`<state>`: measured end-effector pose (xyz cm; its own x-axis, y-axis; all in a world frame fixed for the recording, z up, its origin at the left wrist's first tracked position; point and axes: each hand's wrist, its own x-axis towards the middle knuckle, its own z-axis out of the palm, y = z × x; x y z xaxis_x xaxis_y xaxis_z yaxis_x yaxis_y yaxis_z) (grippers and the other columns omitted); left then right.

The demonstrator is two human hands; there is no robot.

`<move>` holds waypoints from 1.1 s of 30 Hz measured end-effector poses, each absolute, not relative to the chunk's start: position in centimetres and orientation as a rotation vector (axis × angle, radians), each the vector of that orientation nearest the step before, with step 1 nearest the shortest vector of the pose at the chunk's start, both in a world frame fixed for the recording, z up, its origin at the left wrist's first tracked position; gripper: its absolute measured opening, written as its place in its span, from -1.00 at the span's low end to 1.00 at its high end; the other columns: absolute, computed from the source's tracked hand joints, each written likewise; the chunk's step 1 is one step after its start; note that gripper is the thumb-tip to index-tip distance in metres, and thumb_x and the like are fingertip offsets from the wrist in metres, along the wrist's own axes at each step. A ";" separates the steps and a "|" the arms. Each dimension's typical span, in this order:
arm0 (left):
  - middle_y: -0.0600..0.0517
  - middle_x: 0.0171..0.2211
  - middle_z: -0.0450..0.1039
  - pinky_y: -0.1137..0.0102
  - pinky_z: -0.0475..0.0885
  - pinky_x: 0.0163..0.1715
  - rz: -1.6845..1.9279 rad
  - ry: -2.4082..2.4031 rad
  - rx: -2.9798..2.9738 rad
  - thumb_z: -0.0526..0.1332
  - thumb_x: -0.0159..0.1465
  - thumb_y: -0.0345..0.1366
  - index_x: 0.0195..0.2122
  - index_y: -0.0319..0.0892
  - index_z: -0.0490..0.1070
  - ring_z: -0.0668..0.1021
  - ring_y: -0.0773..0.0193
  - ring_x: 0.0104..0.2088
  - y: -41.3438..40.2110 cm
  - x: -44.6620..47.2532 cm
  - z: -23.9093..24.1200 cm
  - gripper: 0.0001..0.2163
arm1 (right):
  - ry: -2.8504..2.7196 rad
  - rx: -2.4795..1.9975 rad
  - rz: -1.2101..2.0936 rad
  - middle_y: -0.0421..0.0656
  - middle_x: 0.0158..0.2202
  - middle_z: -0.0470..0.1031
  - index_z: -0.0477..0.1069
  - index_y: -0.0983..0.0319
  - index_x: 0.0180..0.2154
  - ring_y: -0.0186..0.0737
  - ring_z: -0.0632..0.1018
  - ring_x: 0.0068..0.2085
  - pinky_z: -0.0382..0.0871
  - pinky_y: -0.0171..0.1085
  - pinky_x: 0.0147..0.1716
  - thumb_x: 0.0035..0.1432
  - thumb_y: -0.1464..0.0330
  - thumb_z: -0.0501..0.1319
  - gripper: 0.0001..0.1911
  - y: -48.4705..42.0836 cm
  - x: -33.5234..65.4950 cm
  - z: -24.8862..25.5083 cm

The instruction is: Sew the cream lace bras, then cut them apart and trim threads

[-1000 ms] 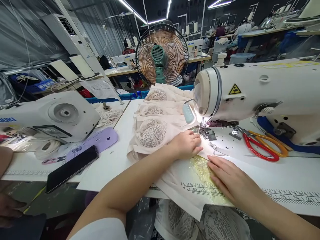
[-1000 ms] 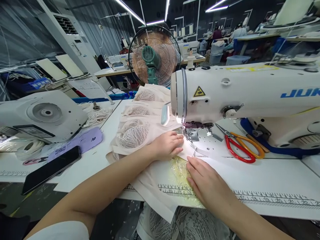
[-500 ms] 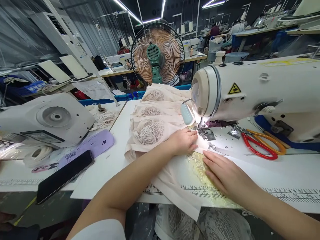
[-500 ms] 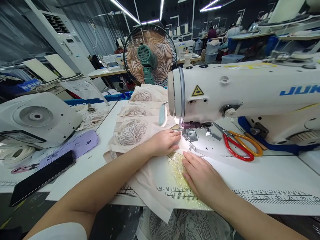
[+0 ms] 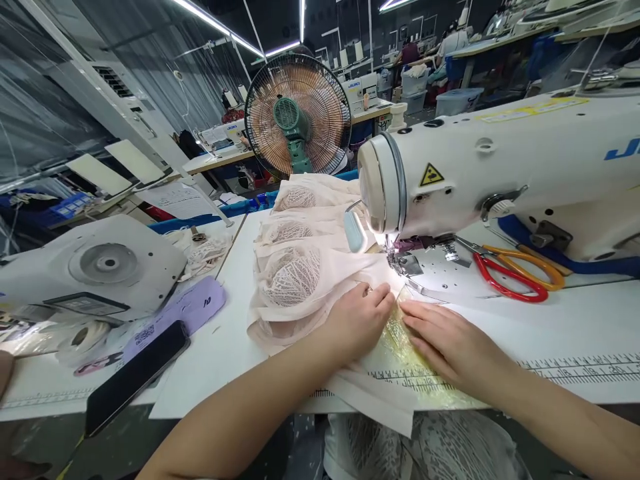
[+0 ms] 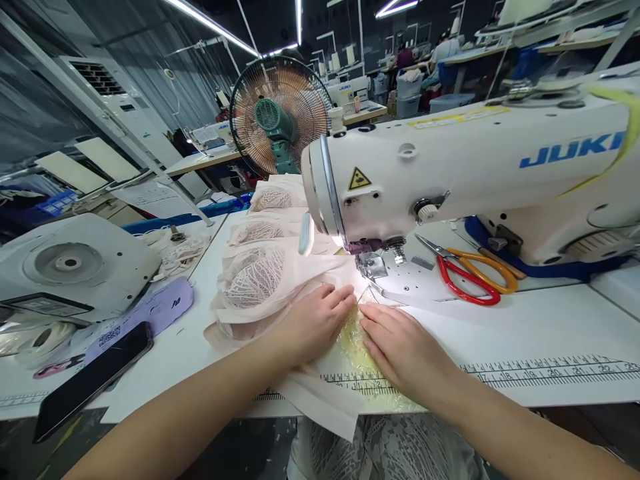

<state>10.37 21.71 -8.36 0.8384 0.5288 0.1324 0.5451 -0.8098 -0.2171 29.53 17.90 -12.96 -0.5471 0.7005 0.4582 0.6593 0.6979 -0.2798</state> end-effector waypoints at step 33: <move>-0.05 0.03 0.39 0.19 0.32 0.07 -0.080 -1.003 -2.862 0.00 0.32 -0.25 -0.06 -0.21 0.39 0.40 0.10 0.03 27.6 8.9 -8.1 -0.73 | -2.286 -1.024 0.152 0.00 -0.06 0.50 0.42 0.24 -0.17 -0.07 0.50 -0.03 0.47 -0.06 -0.10 0.20 0.44 -0.01 -0.74 18.1 30.0 -12.7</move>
